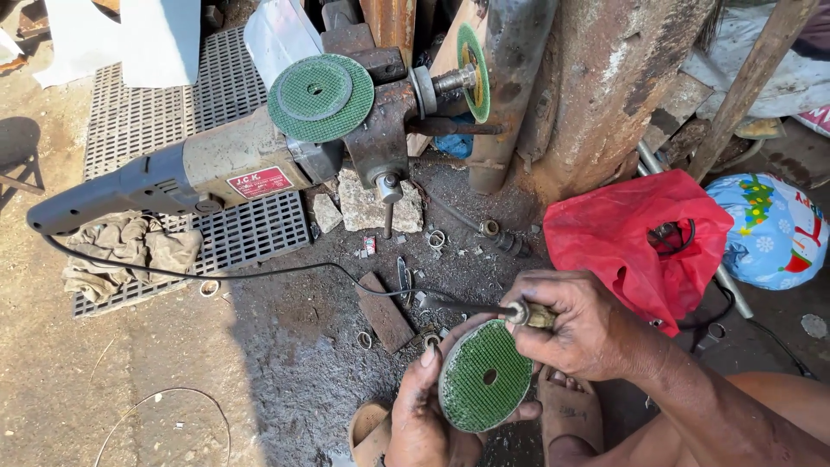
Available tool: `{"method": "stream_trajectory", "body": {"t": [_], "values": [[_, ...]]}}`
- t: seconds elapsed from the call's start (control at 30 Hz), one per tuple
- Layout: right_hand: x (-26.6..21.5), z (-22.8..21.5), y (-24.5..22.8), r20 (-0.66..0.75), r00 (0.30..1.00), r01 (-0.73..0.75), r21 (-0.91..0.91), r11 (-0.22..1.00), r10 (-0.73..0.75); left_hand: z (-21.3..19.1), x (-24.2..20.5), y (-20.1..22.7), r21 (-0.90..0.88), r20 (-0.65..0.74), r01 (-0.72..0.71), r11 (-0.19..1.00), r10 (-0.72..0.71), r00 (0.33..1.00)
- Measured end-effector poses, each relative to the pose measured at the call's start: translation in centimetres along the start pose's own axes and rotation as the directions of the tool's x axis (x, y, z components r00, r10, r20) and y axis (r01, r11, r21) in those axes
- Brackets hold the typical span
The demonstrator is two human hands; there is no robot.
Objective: The person holds a green abrasive grinding wheel and uses a metal tool to scrape and clean its surface. They repeatedly rub the tool against the wheel to remove debris, then inspect the wheel by turning it over in their hands.
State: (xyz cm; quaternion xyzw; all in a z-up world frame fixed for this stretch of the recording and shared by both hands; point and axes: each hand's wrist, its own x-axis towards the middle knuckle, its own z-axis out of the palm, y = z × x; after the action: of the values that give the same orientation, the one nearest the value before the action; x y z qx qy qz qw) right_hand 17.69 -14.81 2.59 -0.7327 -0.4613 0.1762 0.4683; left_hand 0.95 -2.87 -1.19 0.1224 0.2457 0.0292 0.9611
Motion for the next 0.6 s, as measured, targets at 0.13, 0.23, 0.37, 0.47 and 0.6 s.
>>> {"method": "stream_trajectory", "body": {"t": [0.13,0.23,0.37,0.47,0.6], "values": [[1.1,-0.6,0.0,0.007,0.986,0.163,-0.158,0.974,-0.164,1.5,0.7,0.1,0.050,0.038,-0.027,0.998,0.025,0.999],[2.0,0.4,0.8,-0.184,0.937,-0.250,0.237,0.939,0.296,3.5,2.4,1.0,0.017,0.025,-0.116,0.993,0.116,0.993],[2.3,-0.7,1.5,-0.282,0.894,-0.248,0.338,0.908,0.349,5.4,5.8,4.2,-0.043,-0.028,-0.255,0.966,0.254,0.967],[1.2,-0.6,0.5,-0.299,0.893,-0.175,0.457,0.872,0.336,5.6,8.4,5.8,-0.112,0.038,-0.334,0.936,0.340,0.940],[0.8,-1.5,-1.9,-0.389,0.904,0.012,0.439,0.898,0.178,5.6,11.0,6.9,-0.338,0.122,-0.305,0.890,0.363,0.924]]}}
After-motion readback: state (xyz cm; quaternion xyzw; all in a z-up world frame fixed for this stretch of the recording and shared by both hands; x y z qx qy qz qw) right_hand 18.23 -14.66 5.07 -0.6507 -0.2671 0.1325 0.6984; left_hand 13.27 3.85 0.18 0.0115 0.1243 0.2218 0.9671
